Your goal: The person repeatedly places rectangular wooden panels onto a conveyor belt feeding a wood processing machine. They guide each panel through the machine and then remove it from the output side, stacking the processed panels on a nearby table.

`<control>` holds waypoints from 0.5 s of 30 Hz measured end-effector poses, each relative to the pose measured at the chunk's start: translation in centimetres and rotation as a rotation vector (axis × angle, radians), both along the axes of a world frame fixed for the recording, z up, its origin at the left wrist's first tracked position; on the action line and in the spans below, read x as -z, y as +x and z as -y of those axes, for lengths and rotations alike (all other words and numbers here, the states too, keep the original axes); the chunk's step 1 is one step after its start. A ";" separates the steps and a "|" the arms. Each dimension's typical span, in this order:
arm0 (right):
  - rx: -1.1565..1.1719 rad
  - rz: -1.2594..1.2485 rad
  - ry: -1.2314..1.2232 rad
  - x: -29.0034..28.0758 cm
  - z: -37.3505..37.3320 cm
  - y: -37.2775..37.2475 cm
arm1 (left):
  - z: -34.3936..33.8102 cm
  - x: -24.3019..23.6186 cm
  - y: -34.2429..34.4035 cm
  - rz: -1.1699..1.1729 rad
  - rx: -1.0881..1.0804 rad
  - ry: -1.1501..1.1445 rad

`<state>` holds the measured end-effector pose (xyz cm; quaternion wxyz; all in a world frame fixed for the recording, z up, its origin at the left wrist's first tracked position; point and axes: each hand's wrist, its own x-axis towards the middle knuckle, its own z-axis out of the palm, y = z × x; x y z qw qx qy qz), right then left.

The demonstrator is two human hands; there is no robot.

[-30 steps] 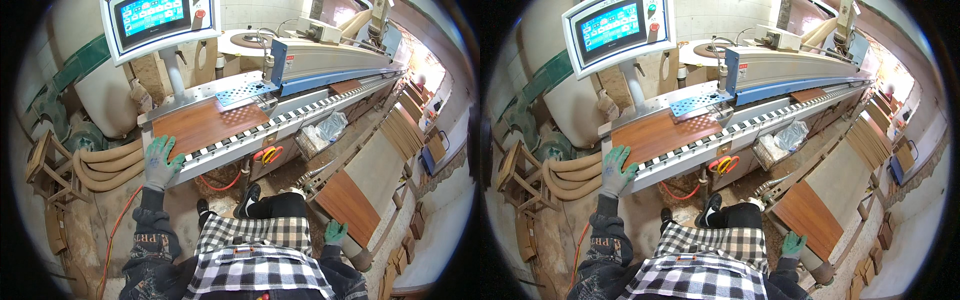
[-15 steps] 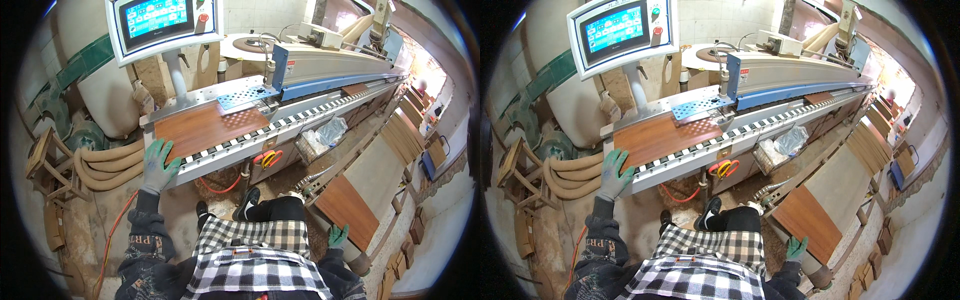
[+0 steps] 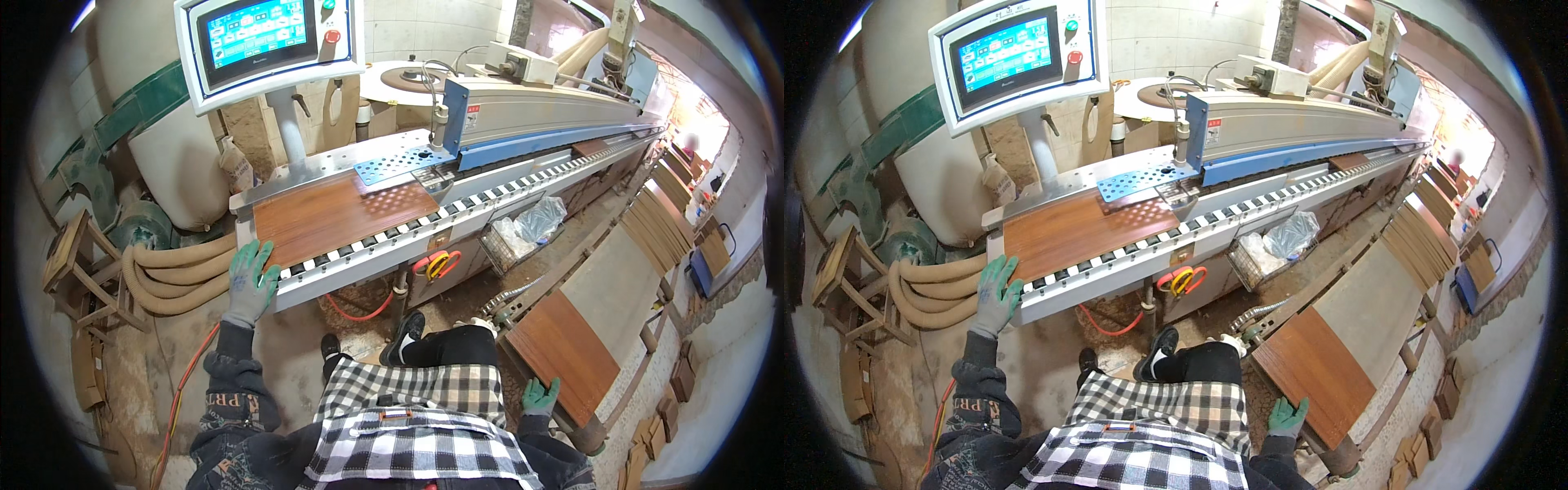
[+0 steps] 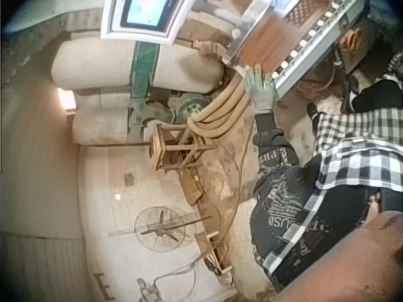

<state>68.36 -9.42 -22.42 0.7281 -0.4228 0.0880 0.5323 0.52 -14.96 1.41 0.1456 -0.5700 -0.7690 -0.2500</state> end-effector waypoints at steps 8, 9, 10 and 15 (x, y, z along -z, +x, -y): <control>0.105 -0.063 -0.025 0.3 0.9 1.8 | -0.1 0.1 -0.6 0.035 0.016 -0.045; 0.123 -0.058 -0.038 0.8 1.0 2.2 | -0.2 0.0 -0.6 0.046 0.018 -0.060; 0.122 -0.060 -0.022 1.6 1.0 2.8 | -0.2 -0.2 -0.6 0.034 0.016 -0.064; 0.169 -0.068 -0.013 3.4 0.9 5.5 | -0.1 0.0 -1.0 -0.016 0.023 -0.073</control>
